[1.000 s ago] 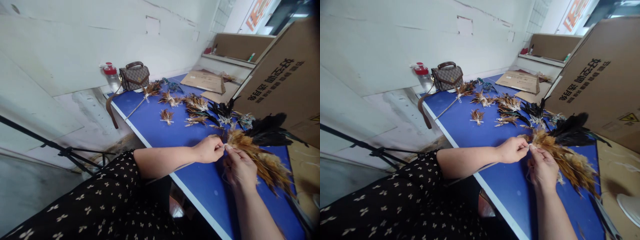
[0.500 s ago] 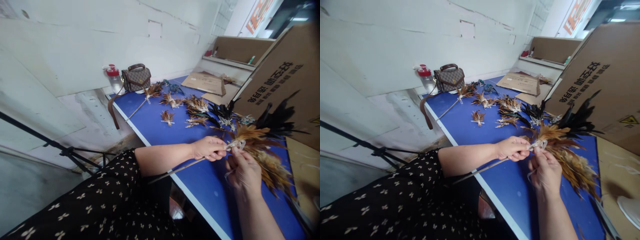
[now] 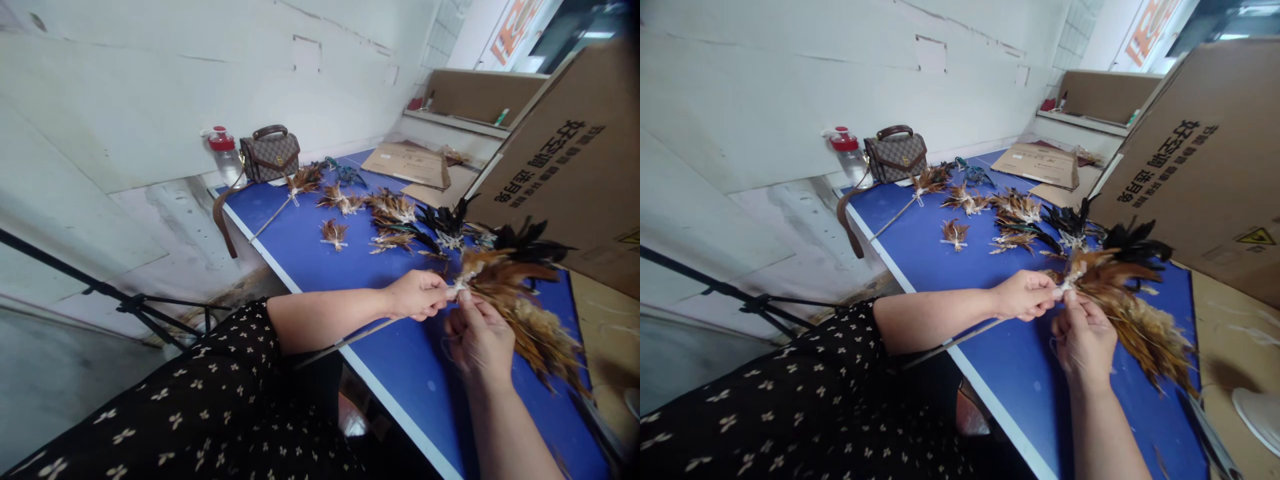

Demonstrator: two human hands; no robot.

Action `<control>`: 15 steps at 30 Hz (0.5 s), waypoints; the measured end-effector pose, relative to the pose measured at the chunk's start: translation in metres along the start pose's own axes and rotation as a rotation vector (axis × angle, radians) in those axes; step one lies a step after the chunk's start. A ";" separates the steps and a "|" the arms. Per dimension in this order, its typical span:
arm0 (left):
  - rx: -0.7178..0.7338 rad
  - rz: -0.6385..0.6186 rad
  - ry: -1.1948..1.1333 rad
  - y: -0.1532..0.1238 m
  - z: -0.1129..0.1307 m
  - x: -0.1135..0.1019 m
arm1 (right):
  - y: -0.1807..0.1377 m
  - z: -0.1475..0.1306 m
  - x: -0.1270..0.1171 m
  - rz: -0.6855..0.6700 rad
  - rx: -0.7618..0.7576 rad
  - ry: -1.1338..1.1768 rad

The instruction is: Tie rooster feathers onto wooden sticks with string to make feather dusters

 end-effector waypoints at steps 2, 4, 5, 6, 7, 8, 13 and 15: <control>-0.001 -0.070 -0.063 -0.001 0.004 0.000 | -0.002 -0.002 0.002 -0.042 0.001 0.021; -0.028 -0.167 -0.128 -0.002 0.007 -0.002 | -0.003 -0.003 0.003 -0.067 0.028 0.041; -0.047 -0.209 -0.155 -0.002 0.007 -0.002 | -0.004 -0.004 0.003 -0.068 0.052 0.052; -0.066 -0.245 -0.174 -0.002 0.007 -0.003 | -0.004 -0.004 0.002 -0.061 0.073 0.062; -0.084 -0.272 -0.186 -0.002 0.006 -0.004 | -0.004 -0.005 0.000 -0.048 0.091 0.069; -0.095 -0.282 -0.186 -0.001 0.005 -0.004 | -0.004 -0.005 -0.002 -0.029 0.100 0.073; -0.078 -0.140 -0.048 0.001 0.000 -0.004 | -0.002 -0.002 -0.009 0.019 0.110 0.042; -0.095 -0.123 -0.030 0.001 -0.002 -0.002 | -0.002 -0.002 -0.009 0.014 0.097 0.022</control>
Point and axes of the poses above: each hand's wrist, its own y-axis towards the middle knuckle, its own x-axis out of the palm, z = x × y, the point moved 2 cm from there along y, towards the middle knuckle, and after that the axes turned 12 degrees about -z, right-handed, at the moved point
